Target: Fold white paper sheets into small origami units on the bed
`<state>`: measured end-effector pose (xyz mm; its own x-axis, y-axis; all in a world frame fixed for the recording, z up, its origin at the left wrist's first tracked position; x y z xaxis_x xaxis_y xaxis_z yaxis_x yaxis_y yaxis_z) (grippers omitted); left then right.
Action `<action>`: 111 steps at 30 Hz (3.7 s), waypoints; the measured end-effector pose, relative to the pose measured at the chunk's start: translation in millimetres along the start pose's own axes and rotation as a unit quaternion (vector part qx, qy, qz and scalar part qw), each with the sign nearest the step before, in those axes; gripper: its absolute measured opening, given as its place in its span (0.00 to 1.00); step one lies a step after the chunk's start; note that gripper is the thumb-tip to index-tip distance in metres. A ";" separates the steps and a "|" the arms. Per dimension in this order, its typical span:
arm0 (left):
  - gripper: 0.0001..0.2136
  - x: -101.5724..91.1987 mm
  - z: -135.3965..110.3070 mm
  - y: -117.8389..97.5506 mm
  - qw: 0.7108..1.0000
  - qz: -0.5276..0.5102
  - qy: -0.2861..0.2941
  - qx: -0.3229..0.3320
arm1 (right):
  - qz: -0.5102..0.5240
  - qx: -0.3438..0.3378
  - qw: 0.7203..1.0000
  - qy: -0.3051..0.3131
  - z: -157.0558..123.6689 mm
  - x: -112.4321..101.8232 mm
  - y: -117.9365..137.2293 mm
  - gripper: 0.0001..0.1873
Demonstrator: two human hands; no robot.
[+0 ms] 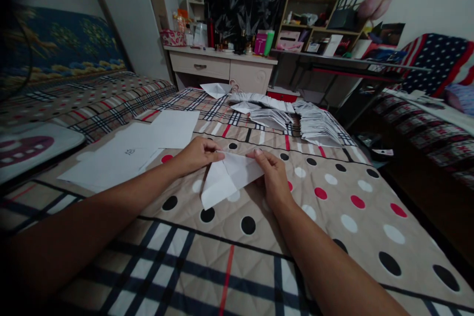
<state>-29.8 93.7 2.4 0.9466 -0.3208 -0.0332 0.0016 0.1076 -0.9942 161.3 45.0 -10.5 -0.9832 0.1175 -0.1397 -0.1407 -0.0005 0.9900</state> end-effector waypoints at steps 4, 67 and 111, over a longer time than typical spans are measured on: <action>0.07 4.4 -1.6 0.8 0.990 0.088 0.111 0.017 | -0.037 -0.011 0.999 0.031 2.3 2.4 2.5 0.17; 0.34 -0.5 -21.2 -17.1 0.886 0.278 0.352 -0.120 | -0.620 -0.155 0.760 0.121 -33.6 74.9 34.5 0.15; 0.28 -6.6 -17.8 -11.2 0.886 0.256 0.374 -0.096 | -0.485 -0.099 0.857 0.146 -0.2 12.7 9.7 0.26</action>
<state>-41.8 77.8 12.0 0.3289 -0.8177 -0.4725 -0.4890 0.2806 -0.8259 147.4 46.3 -2.7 -0.3763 -0.0956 -0.9215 -0.8960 -0.2154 0.3883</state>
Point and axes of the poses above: each hand's wrist, its own z-axis towards the middle knuckle, its own x-axis out of the palm, y = z × x, the point moved 6 cm from there along z, towards the middle knuckle, and after that the axes turned 15 degrees about -z, right-handed, at the moved point
